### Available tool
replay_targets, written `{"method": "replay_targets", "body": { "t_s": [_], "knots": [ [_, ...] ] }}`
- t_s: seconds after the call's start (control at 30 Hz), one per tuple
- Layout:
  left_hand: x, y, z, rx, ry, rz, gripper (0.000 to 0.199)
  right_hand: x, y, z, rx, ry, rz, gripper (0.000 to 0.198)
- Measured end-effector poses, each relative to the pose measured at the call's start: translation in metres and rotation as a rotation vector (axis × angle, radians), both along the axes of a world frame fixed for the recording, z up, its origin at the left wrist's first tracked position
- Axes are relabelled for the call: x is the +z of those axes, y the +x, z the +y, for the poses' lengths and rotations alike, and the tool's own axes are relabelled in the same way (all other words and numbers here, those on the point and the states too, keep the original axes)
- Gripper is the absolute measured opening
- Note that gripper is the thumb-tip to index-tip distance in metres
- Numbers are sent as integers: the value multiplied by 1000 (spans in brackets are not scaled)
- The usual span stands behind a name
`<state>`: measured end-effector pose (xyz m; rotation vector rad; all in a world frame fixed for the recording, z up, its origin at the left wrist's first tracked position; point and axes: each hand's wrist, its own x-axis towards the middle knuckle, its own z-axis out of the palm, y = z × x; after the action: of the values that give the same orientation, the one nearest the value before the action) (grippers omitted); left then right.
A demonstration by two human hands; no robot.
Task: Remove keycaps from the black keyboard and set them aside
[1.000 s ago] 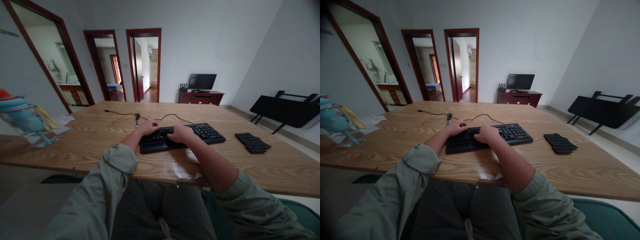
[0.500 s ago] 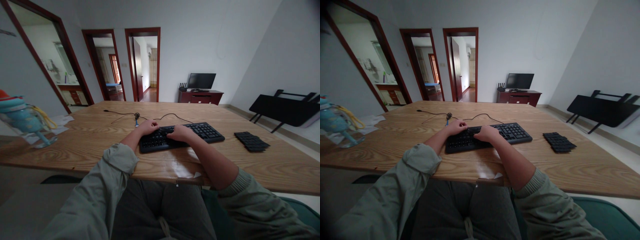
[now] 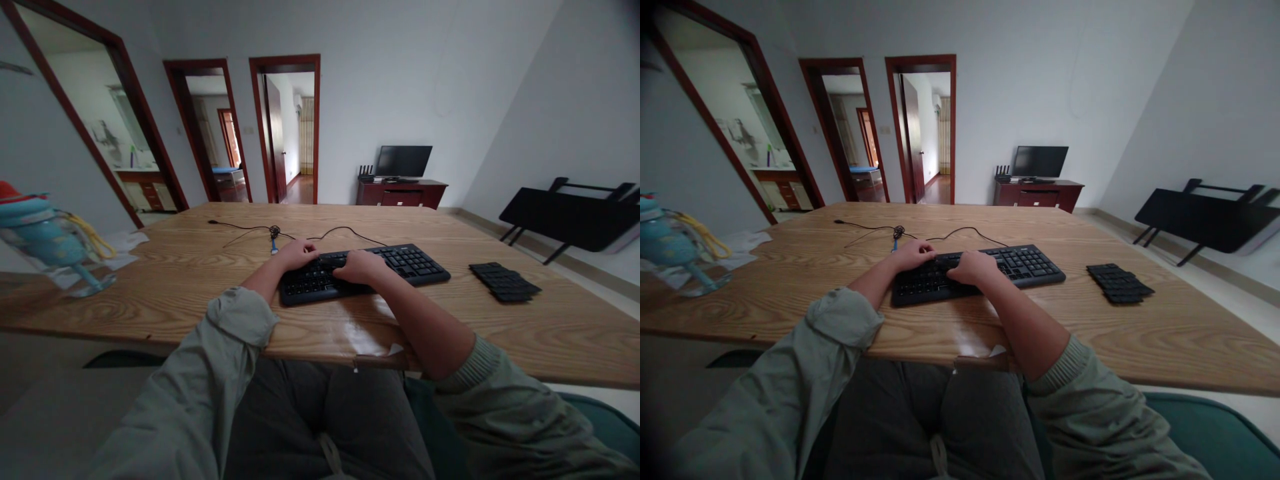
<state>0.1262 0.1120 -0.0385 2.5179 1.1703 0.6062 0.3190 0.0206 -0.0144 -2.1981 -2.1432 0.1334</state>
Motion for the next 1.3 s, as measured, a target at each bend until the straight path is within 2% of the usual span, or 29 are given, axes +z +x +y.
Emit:
{"method": "replay_targets", "body": {
  "t_s": [0.1, 0.2, 0.33, 0.53, 0.73, 0.97, 1.17, 1.3],
  "knots": [
    [1, 0, -1, 3, 12, 2, 34, 1, 6, 1, 21, -5, 37, 51],
    [2, -1, -4, 2, 14, -5, 36, 7, 19, 3, 112, 8, 173, 44],
    [6, -2, -8, 22, 15, 16, 34, 15, 38, 3, 231, 117, 478, 43],
    [8, -1, -11, -3, 55, 17, 33, 11, 56, -1, 232, 290, 763, 54],
    [12, 8, -23, -77, 98, -14, 30, 0, 59, 3, 256, 435, 755, 51],
    [13, 34, -47, -269, 121, -13, 30, -6, 53, 6, 239, 456, 678, 49],
    [11, 35, -46, -247, 115, 23, 33, -12, 50, 9, 240, 441, 759, 44],
    [12, 36, -45, -251, 107, 64, 30, -20, 40, 14, 259, 483, 865, 32]
  ]
}}
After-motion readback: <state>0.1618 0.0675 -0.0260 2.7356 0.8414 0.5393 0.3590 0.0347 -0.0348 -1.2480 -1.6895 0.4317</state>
